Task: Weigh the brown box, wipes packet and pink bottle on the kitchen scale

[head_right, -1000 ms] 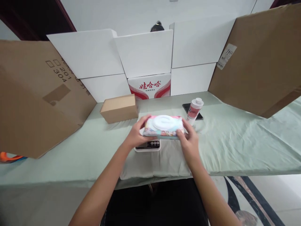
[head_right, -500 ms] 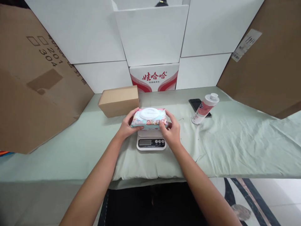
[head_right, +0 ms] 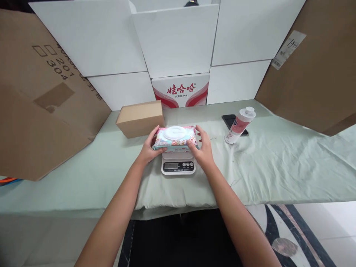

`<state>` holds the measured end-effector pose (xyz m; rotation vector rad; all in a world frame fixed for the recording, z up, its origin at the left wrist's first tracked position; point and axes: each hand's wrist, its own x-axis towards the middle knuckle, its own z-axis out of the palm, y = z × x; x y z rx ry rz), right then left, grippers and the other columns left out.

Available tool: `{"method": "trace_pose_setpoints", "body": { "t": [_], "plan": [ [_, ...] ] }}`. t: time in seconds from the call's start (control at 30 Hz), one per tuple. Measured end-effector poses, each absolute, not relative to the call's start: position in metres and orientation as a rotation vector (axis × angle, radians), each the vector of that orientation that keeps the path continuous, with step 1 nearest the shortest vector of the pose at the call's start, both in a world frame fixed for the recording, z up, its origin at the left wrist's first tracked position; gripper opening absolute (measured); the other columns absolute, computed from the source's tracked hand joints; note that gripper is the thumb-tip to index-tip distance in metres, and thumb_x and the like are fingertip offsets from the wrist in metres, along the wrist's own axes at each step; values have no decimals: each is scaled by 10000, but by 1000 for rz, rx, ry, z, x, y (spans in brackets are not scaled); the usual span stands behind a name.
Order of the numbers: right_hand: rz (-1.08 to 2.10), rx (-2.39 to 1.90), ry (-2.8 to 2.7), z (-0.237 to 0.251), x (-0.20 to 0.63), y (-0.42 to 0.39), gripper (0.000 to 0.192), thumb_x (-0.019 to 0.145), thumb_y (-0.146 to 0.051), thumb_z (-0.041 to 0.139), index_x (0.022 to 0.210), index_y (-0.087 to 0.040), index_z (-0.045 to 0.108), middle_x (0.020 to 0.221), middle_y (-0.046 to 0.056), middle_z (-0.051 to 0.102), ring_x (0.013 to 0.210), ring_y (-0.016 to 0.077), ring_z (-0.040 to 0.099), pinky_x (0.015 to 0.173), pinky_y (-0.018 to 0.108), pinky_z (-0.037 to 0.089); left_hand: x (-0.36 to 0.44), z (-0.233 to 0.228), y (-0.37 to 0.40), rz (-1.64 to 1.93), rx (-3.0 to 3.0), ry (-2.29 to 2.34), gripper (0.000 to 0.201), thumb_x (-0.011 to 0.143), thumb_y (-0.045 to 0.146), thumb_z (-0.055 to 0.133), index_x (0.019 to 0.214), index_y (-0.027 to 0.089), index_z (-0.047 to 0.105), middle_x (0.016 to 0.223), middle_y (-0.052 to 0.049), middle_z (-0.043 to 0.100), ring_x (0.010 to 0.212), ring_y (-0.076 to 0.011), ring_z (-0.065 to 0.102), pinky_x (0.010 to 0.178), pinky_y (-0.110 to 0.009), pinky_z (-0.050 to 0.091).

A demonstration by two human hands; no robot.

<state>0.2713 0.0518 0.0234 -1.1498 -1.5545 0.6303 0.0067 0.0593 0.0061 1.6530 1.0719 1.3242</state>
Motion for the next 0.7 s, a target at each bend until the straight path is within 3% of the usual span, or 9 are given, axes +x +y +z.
{"method": "trace_pose_setpoints", "body": {
  "t": [0.2, 0.5, 0.7],
  "plan": [
    [694, -1153, -1631, 23, 271, 53, 919, 850, -756, 682, 1577, -243, 451, 1619, 152, 467, 1504, 377, 427, 1237, 605, 378, 8, 7, 57, 1316, 1640, 1073, 1208, 658, 560, 947, 1648, 230, 338, 1682, -186, 383, 1544, -375, 426, 1302, -511, 366],
    [876, -1147, -1696, 19, 276, 60, 1210, 746, -778, 783, 1686, -238, 246, 1692, 154, 347, 1589, 390, 302, 1321, 596, 267, 10, 4, 57, 1313, 1566, 1100, 1292, 626, 615, 947, 1660, 206, 290, 1688, -209, 371, 1538, -381, 437, 1265, -493, 427],
    [916, -1089, -1728, 10, 281, 75, 1304, 659, -830, 813, 1674, -232, 254, 1675, 175, 334, 1583, 407, 298, 1324, 584, 257, 11, 3, 58, 1331, 1529, 1109, 1314, 583, 651, 955, 1645, 194, 332, 1660, -220, 418, 1523, -399, 455, 1232, -497, 470]
  ]
}}
